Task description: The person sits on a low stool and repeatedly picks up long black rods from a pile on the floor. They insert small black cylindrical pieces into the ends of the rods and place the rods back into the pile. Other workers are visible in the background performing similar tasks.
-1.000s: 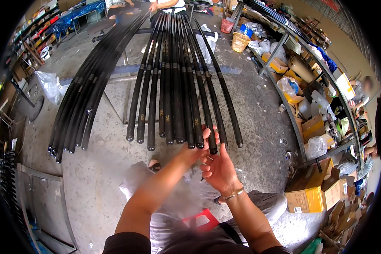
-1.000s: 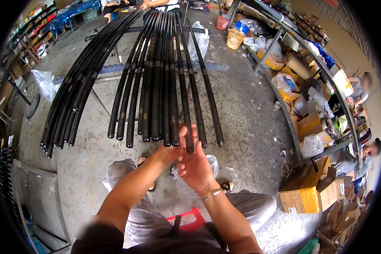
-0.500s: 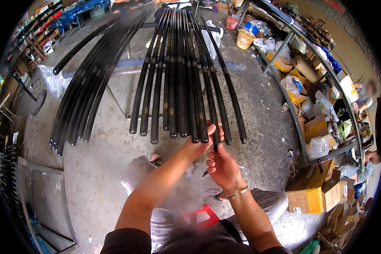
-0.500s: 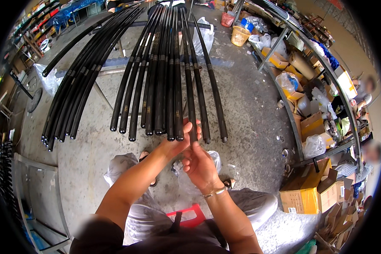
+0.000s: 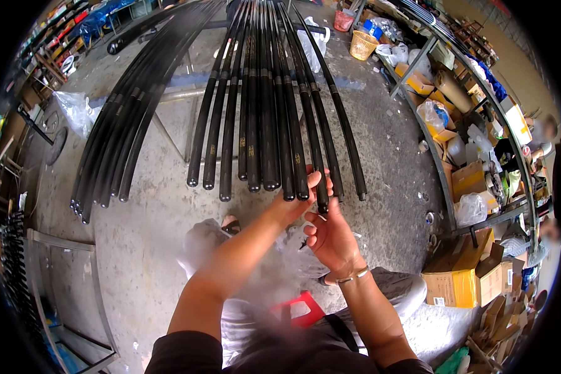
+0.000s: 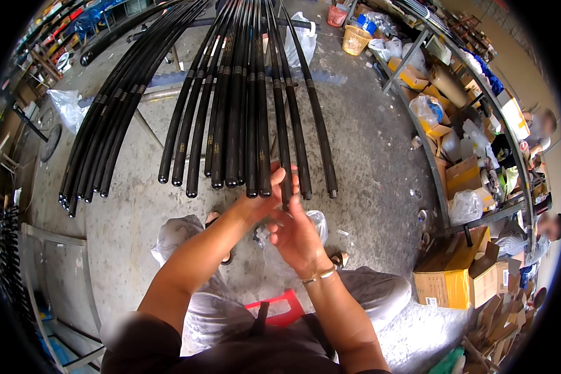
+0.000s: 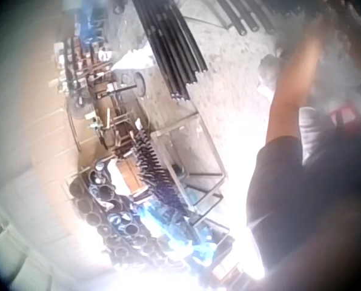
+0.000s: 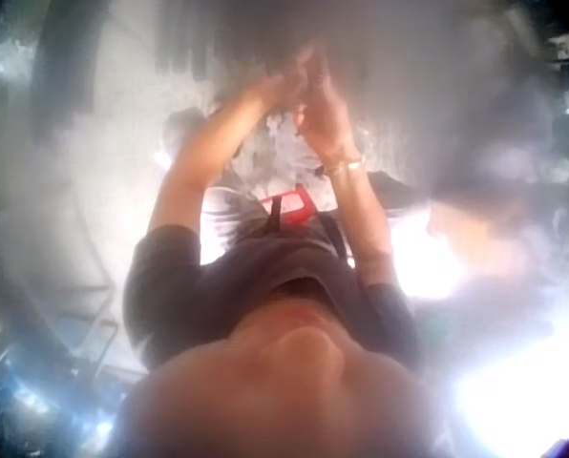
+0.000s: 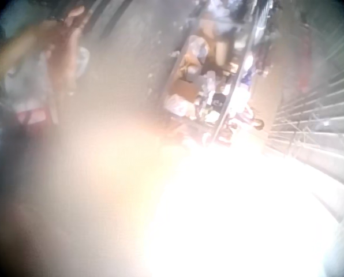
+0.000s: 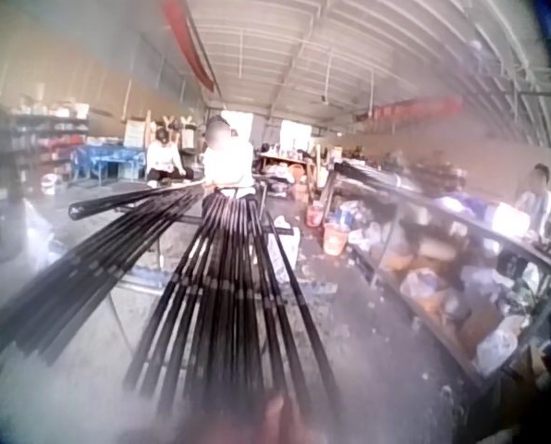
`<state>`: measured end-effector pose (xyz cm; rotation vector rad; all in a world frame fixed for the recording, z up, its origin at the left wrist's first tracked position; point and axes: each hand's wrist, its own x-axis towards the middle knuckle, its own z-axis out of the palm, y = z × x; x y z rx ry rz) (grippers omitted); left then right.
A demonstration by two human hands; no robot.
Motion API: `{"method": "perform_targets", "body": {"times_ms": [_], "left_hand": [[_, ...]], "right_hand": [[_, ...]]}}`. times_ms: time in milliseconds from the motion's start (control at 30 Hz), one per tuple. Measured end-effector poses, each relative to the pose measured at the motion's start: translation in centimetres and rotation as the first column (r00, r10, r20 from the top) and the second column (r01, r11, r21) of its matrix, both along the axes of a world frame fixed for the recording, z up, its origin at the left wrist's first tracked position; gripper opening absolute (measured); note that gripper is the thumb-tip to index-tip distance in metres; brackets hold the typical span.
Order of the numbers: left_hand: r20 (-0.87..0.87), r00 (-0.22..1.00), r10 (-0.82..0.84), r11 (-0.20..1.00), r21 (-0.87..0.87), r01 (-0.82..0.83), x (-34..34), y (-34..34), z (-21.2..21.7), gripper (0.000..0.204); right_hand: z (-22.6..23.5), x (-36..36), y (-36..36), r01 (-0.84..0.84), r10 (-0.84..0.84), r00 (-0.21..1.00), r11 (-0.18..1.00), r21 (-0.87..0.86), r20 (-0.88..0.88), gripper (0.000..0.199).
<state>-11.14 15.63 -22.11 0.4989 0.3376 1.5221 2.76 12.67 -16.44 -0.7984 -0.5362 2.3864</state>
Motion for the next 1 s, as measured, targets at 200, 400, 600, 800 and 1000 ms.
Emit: {"method": "perform_targets", "body": {"times_ms": [200, 400, 600, 800, 1000], "left_hand": [[-0.015, 0.999, 0.039, 0.999, 0.014, -0.039, 0.1, 0.2, 0.1, 0.026], [-0.008, 0.999, 0.040, 0.999, 0.000, -0.040, 0.1, 0.3, 0.1, 0.026], [-0.007, 1.000, 0.021, 1.000, 0.011, -0.021, 0.0, 0.2, 0.3, 0.027], [-0.026, 0.999, 0.023, 1.000, -0.008, -0.023, 0.0, 0.1, 0.4, 0.027], [-0.019, 0.999, 0.026, 0.998, -0.050, -0.027, 0.1, 0.0, 0.6, 0.028]], "right_hand": [[1.0, -0.3, 0.0, 0.000, 0.000, 0.999, 1.000, -0.001, 0.041, 0.037], [0.8, -0.1, -0.1, -0.033, 0.033, 0.998, 0.999, 0.001, 0.054, 0.038], [-0.3, 0.1, 0.1, 0.006, -0.010, 0.997, 0.998, 0.055, 0.082, 0.039], [-0.2, -0.3, -0.1, 0.033, -0.040, 0.997, 0.994, 0.106, 0.059, 0.042], [0.3, -0.3, 0.0, 0.000, 0.000, 1.000, 1.000, 0.029, 0.025, 0.037]]}}
